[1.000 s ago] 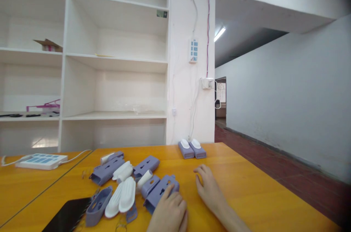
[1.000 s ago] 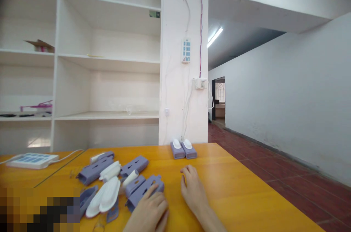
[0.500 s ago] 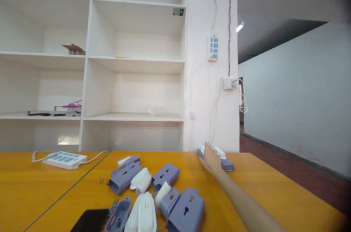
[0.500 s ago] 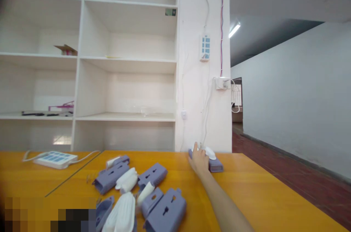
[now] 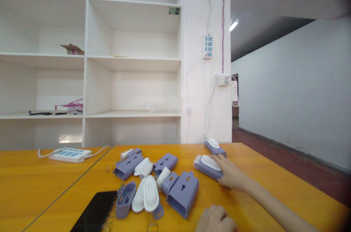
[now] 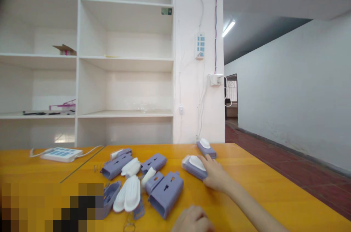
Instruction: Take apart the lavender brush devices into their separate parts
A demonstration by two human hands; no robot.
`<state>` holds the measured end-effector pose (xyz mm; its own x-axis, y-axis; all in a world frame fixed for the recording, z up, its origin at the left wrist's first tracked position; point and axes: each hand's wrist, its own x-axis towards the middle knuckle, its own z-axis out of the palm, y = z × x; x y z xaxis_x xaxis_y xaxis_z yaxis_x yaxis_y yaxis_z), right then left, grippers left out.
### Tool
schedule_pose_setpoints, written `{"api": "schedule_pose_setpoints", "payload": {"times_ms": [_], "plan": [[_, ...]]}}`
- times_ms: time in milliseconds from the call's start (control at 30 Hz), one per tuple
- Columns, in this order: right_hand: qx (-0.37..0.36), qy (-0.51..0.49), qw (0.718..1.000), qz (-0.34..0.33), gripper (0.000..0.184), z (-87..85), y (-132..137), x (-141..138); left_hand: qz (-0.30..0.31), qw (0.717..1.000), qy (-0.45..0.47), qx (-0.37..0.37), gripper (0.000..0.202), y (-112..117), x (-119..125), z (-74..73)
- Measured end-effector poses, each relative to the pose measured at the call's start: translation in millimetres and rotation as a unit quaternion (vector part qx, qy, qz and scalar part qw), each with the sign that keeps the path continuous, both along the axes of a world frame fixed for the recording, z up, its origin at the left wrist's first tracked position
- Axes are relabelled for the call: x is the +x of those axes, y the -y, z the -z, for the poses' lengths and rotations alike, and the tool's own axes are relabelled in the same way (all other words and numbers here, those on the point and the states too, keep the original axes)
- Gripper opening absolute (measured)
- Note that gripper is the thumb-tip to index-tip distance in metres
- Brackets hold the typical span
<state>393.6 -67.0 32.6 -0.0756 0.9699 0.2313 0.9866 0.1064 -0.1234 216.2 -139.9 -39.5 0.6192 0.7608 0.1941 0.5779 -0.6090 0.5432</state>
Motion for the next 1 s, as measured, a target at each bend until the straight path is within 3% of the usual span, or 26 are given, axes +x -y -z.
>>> {"api": "schedule_pose_setpoints", "payload": {"times_ms": [100,167,233,267,333,400,500,600,700,867,1000], "plan": [[-0.033,0.006,0.999,0.02,0.097,-2.4,57,28,-0.018,0.997,0.051,0.053,0.027,10,-1,-7.9],[-0.043,0.003,0.998,0.038,0.107,-4.3,84,45,-0.023,0.993,0.082,0.08,0.025,15,-7,-12.1],[-0.039,-0.021,0.999,0.005,0.122,-6.9,97,56,-0.046,0.993,0.081,0.073,0.023,15,-10,-12.2],[-0.04,-0.042,0.998,-0.024,0.122,-8.4,100,59,-0.061,0.993,0.075,0.067,0.024,14,-10,-10.6],[-0.036,-0.083,0.993,-0.071,0.105,-10.3,100,59,-0.075,0.992,0.083,0.064,0.031,10,-8,-5.5],[-0.009,-0.103,0.99,-0.091,0.082,-9.7,98,54,-0.074,0.988,0.116,0.064,0.042,8,-6,-0.6],[0.041,-0.104,0.987,-0.114,0.07,-3.9,101,39,-0.08,0.979,0.187,0.025,0.049,10,-7,-0.5],[0.056,-0.11,0.979,-0.165,0.066,0.4,116,24,-0.083,0.972,0.215,-0.049,0.071,16,-15,-10.0],[0.057,-0.123,0.966,-0.219,0.064,-1.5,131,12,-0.027,0.973,0.214,-0.076,0.099,21,-23,-20.0],[0.04,-0.122,0.966,-0.226,0.067,-4.6,134,6,0.027,0.974,0.208,-0.088,0.1,13,-32,-22.1],[0.033,-0.114,0.969,-0.217,0.076,0.4,129,9,0.069,0.983,0.166,-0.029,0.101,5,-35,-19.2]]}}
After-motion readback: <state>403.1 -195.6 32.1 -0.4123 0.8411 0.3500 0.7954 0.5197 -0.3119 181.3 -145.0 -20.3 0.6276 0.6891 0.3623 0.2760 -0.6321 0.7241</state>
